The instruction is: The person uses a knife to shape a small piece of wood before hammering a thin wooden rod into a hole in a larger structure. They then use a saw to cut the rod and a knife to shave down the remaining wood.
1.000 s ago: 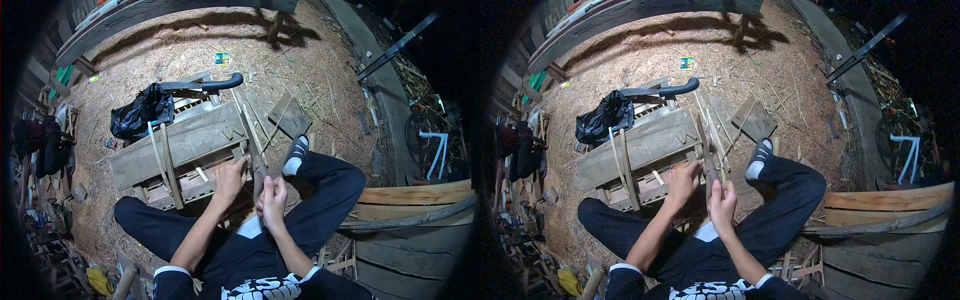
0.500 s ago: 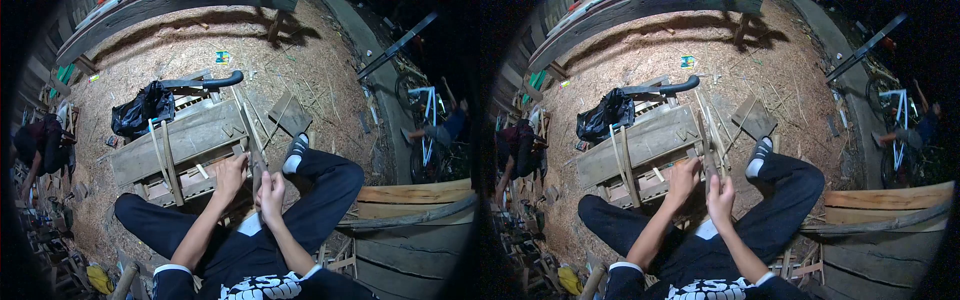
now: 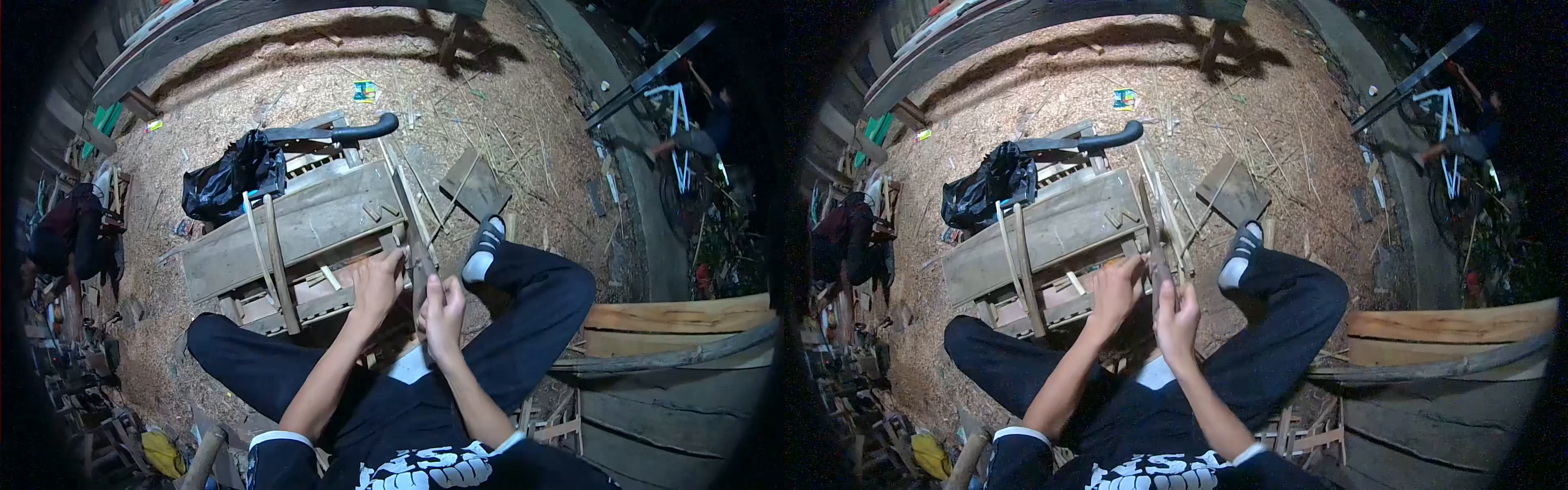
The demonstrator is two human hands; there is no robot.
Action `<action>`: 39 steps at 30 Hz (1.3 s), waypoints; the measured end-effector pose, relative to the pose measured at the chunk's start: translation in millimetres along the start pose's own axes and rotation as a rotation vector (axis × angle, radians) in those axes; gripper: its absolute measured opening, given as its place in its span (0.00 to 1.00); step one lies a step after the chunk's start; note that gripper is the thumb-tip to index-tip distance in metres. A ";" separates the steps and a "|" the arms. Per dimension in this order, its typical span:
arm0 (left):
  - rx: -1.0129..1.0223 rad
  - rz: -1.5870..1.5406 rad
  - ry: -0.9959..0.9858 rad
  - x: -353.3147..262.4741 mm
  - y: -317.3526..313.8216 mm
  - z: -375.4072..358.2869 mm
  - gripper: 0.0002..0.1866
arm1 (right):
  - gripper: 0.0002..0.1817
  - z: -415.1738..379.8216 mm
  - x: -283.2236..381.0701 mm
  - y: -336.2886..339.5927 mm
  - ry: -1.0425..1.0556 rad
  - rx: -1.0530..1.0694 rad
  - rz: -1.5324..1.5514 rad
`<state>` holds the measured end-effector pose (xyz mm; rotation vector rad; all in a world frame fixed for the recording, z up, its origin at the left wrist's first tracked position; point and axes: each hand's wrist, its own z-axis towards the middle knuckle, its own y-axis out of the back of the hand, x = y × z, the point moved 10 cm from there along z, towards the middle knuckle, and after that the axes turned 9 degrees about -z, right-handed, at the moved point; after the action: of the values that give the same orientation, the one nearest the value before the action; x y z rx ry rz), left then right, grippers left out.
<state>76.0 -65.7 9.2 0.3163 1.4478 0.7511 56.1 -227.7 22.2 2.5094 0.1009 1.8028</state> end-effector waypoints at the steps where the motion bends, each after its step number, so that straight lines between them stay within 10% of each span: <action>1: 0.011 0.007 -0.002 -0.1 0.8 -3.0 0.13 | 0.17 -11.8 -4.4 5.5 -0.008 -0.005 0.009; 29: 0.049 0.073 0.009 1.8 -4.8 2.4 0.15 | 0.18 -5.4 -29.9 12.8 0.285 -0.059 -0.167; 39: 0.058 0.125 0.004 -0.9 -4.5 -3.6 0.19 | 0.18 -13.4 -16.3 7.5 -0.005 -0.012 0.046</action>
<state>73.8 -70.4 6.6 0.4541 1.4651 0.8116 38.4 -236.5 11.6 2.5284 0.0328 1.8081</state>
